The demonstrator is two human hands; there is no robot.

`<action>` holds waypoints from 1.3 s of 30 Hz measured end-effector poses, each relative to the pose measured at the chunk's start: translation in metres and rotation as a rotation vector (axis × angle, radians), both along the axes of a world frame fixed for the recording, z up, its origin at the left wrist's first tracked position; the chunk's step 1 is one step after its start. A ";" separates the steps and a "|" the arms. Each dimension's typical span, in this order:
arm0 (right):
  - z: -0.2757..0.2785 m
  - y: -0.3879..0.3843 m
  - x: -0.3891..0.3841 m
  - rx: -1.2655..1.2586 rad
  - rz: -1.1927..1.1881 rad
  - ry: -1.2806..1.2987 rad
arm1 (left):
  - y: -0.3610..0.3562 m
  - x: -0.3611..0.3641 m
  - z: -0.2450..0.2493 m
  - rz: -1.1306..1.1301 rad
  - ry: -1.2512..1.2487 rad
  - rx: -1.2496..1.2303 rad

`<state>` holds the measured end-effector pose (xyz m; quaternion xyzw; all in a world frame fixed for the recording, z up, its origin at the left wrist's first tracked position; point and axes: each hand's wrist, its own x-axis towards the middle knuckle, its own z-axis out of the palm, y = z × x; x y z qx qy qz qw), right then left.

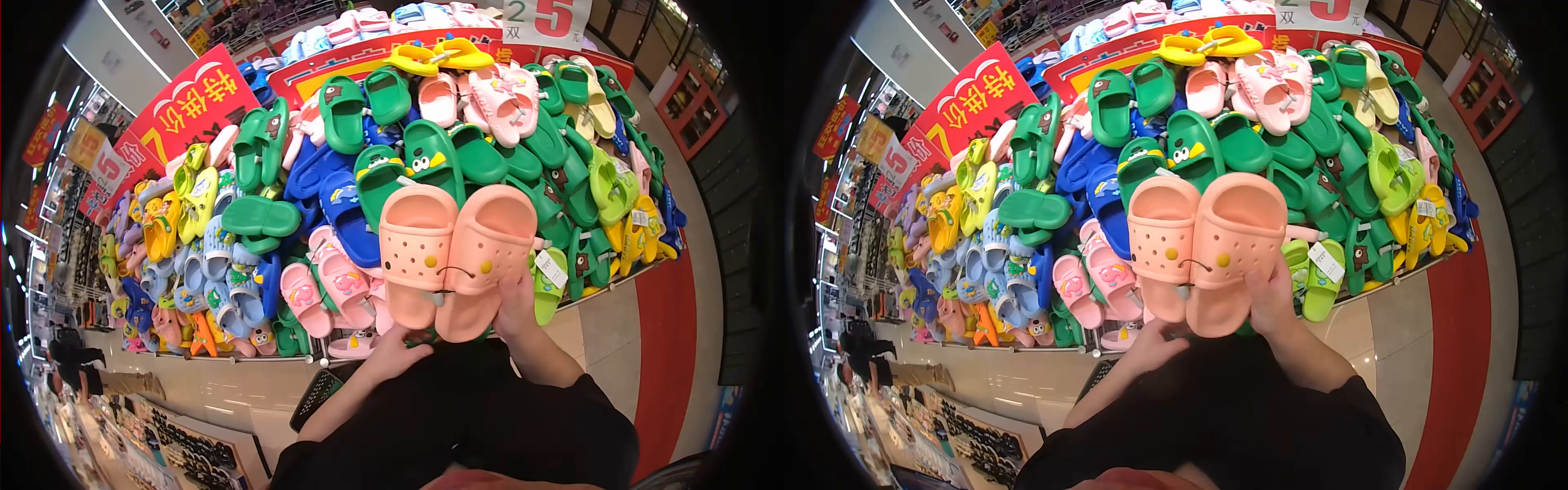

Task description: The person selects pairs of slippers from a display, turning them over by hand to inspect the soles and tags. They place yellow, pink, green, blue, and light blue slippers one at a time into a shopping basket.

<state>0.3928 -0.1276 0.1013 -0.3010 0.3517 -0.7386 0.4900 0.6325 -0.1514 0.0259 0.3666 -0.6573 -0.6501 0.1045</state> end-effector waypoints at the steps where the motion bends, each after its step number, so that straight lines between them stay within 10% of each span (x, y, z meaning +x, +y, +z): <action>1: 0.002 -0.001 -0.005 0.003 -0.006 -0.001 | 0.004 0.000 -0.002 -0.006 -0.001 0.003; 3: 0.004 -0.005 -0.014 0.030 0.090 -0.064 | 0.005 -0.003 0.002 0.311 0.594 0.207; 7: -0.004 -0.008 -0.016 0.057 0.282 -0.071 | -0.013 -0.013 0.024 0.393 0.746 0.102; 16: -0.020 -0.021 -0.016 0.198 0.237 0.117 | -0.032 -0.008 0.052 0.782 0.448 -0.071; 39: -0.028 -0.033 -0.021 0.223 0.289 0.095 | -0.021 -0.009 0.058 0.840 0.561 0.059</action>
